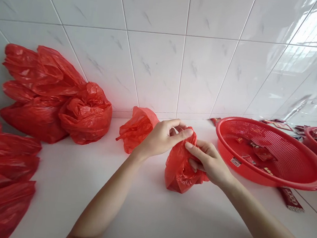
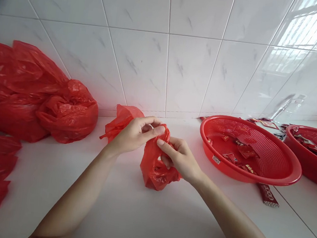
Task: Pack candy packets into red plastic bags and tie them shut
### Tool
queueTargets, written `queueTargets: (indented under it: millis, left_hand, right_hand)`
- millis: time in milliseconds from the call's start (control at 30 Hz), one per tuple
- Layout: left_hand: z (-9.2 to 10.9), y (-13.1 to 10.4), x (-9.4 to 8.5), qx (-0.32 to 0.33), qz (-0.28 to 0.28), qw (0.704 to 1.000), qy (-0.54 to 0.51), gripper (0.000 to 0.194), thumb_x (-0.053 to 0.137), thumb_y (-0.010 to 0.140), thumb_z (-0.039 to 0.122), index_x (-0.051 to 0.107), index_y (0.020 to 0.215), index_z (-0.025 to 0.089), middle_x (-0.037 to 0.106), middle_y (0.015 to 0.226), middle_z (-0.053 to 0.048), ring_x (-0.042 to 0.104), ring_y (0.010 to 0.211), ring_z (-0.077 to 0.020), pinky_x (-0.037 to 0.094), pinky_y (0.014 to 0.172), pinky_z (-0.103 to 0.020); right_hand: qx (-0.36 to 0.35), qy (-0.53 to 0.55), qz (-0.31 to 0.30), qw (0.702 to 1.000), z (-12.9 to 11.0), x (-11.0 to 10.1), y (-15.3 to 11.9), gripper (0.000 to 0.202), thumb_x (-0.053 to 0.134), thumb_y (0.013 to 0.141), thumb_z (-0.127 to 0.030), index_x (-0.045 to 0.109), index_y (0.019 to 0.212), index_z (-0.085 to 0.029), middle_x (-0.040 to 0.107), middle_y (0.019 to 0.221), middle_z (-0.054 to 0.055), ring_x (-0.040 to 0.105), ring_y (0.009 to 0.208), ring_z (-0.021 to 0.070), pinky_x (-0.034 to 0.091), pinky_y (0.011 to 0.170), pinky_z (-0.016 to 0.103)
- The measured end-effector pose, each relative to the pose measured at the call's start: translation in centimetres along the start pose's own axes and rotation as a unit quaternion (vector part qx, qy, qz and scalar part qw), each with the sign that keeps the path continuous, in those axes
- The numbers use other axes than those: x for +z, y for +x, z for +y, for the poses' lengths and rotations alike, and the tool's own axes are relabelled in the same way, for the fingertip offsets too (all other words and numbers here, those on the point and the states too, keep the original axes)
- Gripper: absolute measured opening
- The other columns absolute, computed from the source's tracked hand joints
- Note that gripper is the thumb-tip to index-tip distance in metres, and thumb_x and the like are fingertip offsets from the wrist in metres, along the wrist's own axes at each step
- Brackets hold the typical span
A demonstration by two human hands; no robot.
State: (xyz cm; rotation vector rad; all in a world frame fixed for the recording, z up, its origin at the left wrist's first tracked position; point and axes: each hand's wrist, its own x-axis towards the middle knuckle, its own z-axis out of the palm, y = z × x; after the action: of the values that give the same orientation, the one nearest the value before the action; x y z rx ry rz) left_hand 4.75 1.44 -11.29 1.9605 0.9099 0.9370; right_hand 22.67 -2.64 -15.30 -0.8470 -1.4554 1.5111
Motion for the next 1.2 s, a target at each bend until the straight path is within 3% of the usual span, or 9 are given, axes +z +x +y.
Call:
queueTargets:
  millis: [67, 200, 300, 500, 600, 767, 867, 1033, 1200]
  left_hand:
    - [0.2, -0.2, -0.6, -0.009, -0.021, 1.000, -0.007, 0.032, 0.055, 0.097, 0.045, 0.070, 0.091, 0.017, 0.071, 0.091, -0.003, 0.063, 0.080, -0.0145, 0.052, 0.072, -0.027]
    - [0.4, -0.5, -1.6, -0.045, -0.021, 0.999, -0.014, 0.020, 0.067, 0.090, 0.036, 0.071, 0.095, 0.017, 0.072, 0.091, -0.003, 0.067, 0.083, -0.0159, 0.056, 0.074, -0.028]
    - [0.4, -0.7, -1.5, 0.002, 0.004, 1.000, -0.030, 0.012, 0.071, 0.086, 0.028, 0.072, 0.090, 0.017, 0.073, 0.088, -0.003, 0.069, 0.084, -0.0163, 0.057, 0.078, -0.029]
    - [1.0, -1.3, 0.1, 0.069, 0.002, 0.997, 0.042, 0.009, 0.070, 0.086, 0.023, 0.074, 0.094, 0.020, 0.073, 0.094, -0.001, 0.067, 0.081, -0.0133, 0.058, 0.077, -0.027]
    - [1.1, -1.7, 1.4, 0.084, 0.022, 0.991, 0.102, 0.020, 0.074, 0.082, 0.018, 0.072, 0.101, 0.024, 0.070, 0.095, 0.002, 0.064, 0.079, -0.0119, 0.057, 0.076, -0.026]
    - [0.4, -1.7, 3.1, 0.114, 0.064, 0.970, 0.204, 0.035, 0.069, 0.079, 0.007, 0.067, 0.110, 0.024, 0.066, 0.096, -0.001, 0.063, 0.090, -0.0169, 0.055, 0.080, -0.031]
    - [0.2, -1.5, 3.4, 0.097, 0.095, 0.964, 0.227, 0.032, 0.070, 0.079, 0.009, 0.065, 0.107, 0.023, 0.066, 0.098, -0.002, 0.062, 0.102, -0.0215, 0.054, 0.087, -0.036]
    - [0.2, -1.4, 3.0, 0.028, 0.078, 0.983, 0.161, 0.027, 0.070, 0.082, 0.015, 0.064, 0.105, 0.026, 0.063, 0.109, -0.003, 0.066, 0.098, -0.0193, 0.056, 0.087, -0.034]
    - [-0.2, -1.4, 2.8, 0.045, 0.071, 0.985, 0.153, 0.025, 0.068, 0.084, 0.015, 0.064, 0.105, 0.027, 0.058, 0.111, -0.003, 0.066, 0.094, -0.0172, 0.058, 0.083, -0.031]
  right_hand:
    - [0.004, 0.004, 0.016, 1.000, 0.0, 0.0, 0.1, 0.047, 0.061, 0.093, -0.056, 0.049, 0.068, -0.019, 0.040, 0.050, -0.007, 0.030, 0.042, 0.0054, 0.020, 0.040, 0.022]
    - [0.026, 0.012, 0.053, 0.998, 0.0, -0.2, 0.4, 0.050, 0.060, 0.093, -0.060, 0.055, 0.067, -0.017, 0.045, 0.050, -0.005, 0.031, 0.042, 0.0051, 0.020, 0.041, 0.022]
    - [0.036, 0.025, 0.086, 0.995, 0.1, -0.3, 0.6, 0.052, 0.061, 0.092, -0.060, 0.054, 0.063, -0.017, 0.049, 0.050, -0.003, 0.031, 0.040, 0.0052, 0.020, 0.041, 0.023]
    - [0.012, 0.036, 0.130, 0.991, 0.4, -0.4, 0.7, 0.048, 0.065, 0.089, -0.058, 0.057, 0.064, -0.017, 0.051, 0.051, -0.003, 0.029, 0.039, 0.0046, 0.021, 0.041, 0.023]
    - [0.000, 0.048, 0.137, 0.989, 0.3, -0.3, 0.8, 0.041, 0.068, 0.087, -0.053, 0.061, 0.067, -0.017, 0.043, 0.047, -0.006, 0.031, 0.040, 0.0059, 0.029, 0.042, 0.023]
    - [-0.007, 0.055, 0.150, 0.987, 0.2, -0.4, 0.8, 0.040, 0.071, 0.083, -0.055, 0.062, 0.067, -0.018, 0.045, 0.047, -0.005, 0.040, 0.044, 0.0092, 0.038, 0.048, 0.025]
    - [0.007, 0.052, 0.156, 0.986, 0.2, -0.6, 0.8, 0.046, 0.071, 0.082, -0.060, 0.061, 0.063, -0.019, 0.043, 0.044, -0.005, 0.044, 0.045, 0.0113, 0.038, 0.049, 0.026]
    - [0.016, 0.055, 0.157, 0.986, 0.2, -0.7, 0.9, 0.048, 0.069, 0.084, -0.061, 0.062, 0.063, -0.019, 0.044, 0.045, -0.004, 0.044, 0.045, 0.0114, 0.037, 0.049, 0.026]
    - [0.025, 0.052, 0.161, 0.985, 0.2, -0.8, 0.9, 0.050, 0.071, 0.082, -0.061, 0.058, 0.059, -0.019, 0.044, 0.045, -0.003, 0.043, 0.045, 0.0116, 0.035, 0.048, 0.027]
